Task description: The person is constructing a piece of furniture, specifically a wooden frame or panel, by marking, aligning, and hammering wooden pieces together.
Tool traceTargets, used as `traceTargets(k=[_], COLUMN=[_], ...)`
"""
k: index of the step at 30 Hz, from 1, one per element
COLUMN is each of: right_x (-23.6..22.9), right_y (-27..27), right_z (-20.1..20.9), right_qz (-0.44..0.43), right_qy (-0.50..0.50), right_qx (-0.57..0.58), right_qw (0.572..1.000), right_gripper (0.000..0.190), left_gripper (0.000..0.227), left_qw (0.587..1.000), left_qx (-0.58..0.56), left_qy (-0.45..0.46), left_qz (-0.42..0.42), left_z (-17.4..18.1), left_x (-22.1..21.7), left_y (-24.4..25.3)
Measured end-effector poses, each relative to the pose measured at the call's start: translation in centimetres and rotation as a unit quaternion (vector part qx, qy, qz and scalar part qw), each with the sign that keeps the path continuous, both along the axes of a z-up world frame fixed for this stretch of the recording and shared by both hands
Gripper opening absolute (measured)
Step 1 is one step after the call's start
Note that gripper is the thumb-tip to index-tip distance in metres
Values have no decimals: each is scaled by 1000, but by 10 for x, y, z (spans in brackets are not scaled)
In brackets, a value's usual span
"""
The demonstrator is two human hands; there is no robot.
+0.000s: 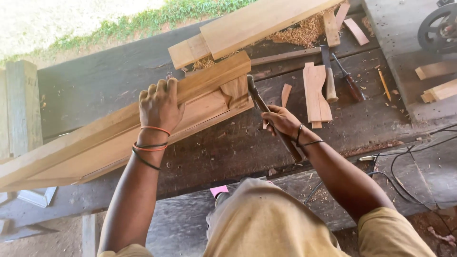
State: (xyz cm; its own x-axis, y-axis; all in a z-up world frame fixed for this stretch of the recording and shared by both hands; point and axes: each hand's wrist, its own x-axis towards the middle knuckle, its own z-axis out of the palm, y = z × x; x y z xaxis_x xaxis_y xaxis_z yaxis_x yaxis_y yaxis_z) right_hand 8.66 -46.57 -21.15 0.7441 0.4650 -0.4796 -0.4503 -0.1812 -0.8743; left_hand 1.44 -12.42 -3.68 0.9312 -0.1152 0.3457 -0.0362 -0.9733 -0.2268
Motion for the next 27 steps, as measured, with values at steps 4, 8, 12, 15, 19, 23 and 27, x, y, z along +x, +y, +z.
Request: traceTargets(k=[4, 8, 12, 15, 19, 23, 27], right_x=[1, 30, 33, 26, 20, -13, -7], right_y=[-7, -46, -75, -69, -54, -31, -27], right_z=[50, 77, 159, 209, 177, 183, 206], right_qz=[-51, -81, -93, -81, -98, -90, -21], right_qy=[-67, -459, -645, -761, -712, -603, -618], right_qx=[24, -188, -229, -176, -76, -122, -179], right_qw=[996, 865, 723, 619, 691, 783, 765], right_gripper=[37, 32, 46, 30, 12, 19, 23], left_gripper=[60, 54, 48, 47, 48, 49, 54], left_qw=[999, 998, 999, 998, 999, 998, 999], left_qx=[-26, -44, -41, -49, -45, -49, -47], left_qy=[20, 16, 14, 12, -2, -17, -16], left_qz=[13, 35, 25, 26, 26, 21, 18], left_z=[2, -4, -11, -10, -8, -13, -8], left_x=[-1, 4, 3, 4, 3, 2, 5], left_y=[4, 14, 19, 18, 17, 18, 18])
